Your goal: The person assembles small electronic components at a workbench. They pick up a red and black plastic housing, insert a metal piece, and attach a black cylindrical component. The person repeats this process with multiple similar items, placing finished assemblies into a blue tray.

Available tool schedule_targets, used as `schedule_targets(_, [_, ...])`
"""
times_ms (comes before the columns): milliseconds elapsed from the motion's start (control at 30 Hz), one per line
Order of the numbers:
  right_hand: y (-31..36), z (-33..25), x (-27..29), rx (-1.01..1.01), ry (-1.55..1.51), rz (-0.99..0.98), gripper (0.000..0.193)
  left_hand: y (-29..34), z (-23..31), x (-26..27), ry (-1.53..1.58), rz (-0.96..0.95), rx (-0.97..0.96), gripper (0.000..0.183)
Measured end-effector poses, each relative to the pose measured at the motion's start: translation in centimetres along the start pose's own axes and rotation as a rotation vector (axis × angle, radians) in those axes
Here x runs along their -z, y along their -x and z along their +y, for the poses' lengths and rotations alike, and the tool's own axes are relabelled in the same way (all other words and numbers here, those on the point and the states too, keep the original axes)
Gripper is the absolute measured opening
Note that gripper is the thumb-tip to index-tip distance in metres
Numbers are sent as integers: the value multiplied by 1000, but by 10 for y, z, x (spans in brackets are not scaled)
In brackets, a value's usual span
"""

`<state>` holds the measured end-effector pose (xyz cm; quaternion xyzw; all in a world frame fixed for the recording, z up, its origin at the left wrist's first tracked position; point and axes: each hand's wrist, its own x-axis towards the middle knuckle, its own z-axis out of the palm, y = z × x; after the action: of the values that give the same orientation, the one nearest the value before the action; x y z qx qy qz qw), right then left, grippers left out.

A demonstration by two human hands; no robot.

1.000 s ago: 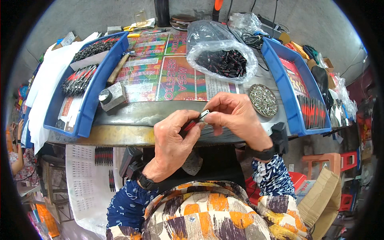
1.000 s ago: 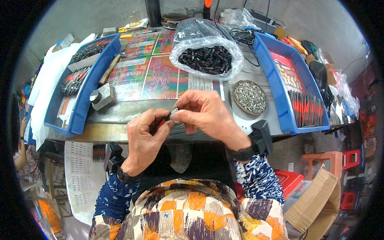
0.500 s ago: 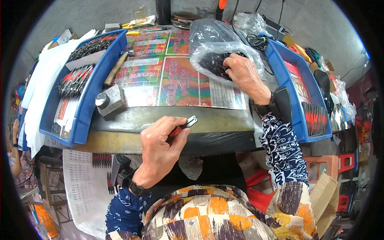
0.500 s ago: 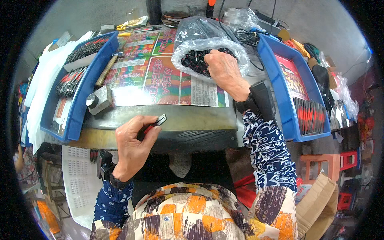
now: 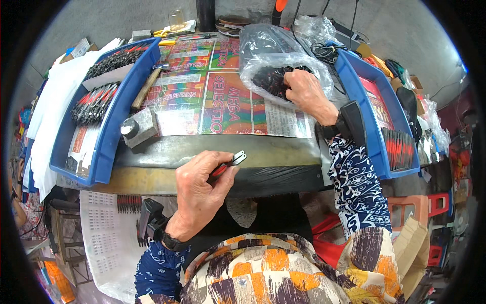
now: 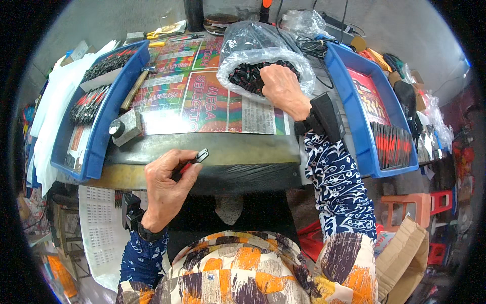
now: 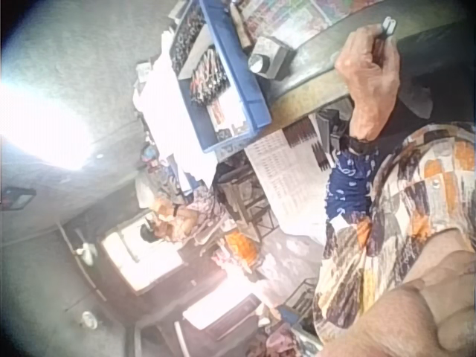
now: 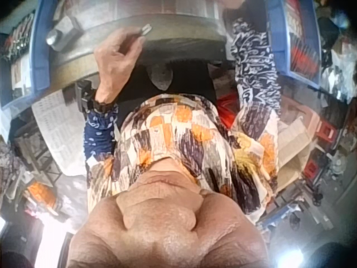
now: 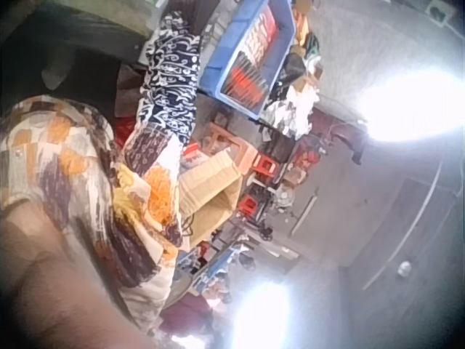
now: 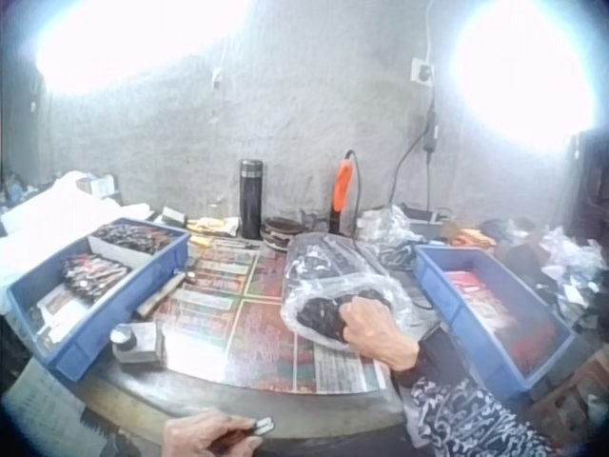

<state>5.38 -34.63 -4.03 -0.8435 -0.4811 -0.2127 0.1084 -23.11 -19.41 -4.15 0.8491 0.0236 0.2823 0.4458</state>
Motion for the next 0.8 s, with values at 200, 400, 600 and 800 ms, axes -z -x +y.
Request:
schedule_targets(200, [20,-15,25,-120,11,15,15,3,1,1,31,-8,18,14])
schedule_targets(400, [40,-18,31,-64,31,-105,12,0,-1,-3,65,-21,36,13])
schedule_targets(600, [50,-10,22,-92,-111,-54,24,-2,4,-6,18,-40,30,13])
schedule_targets(800, [59,-15,23,-65,-202,33,16,-3,0,-10,39,-55,71,12])
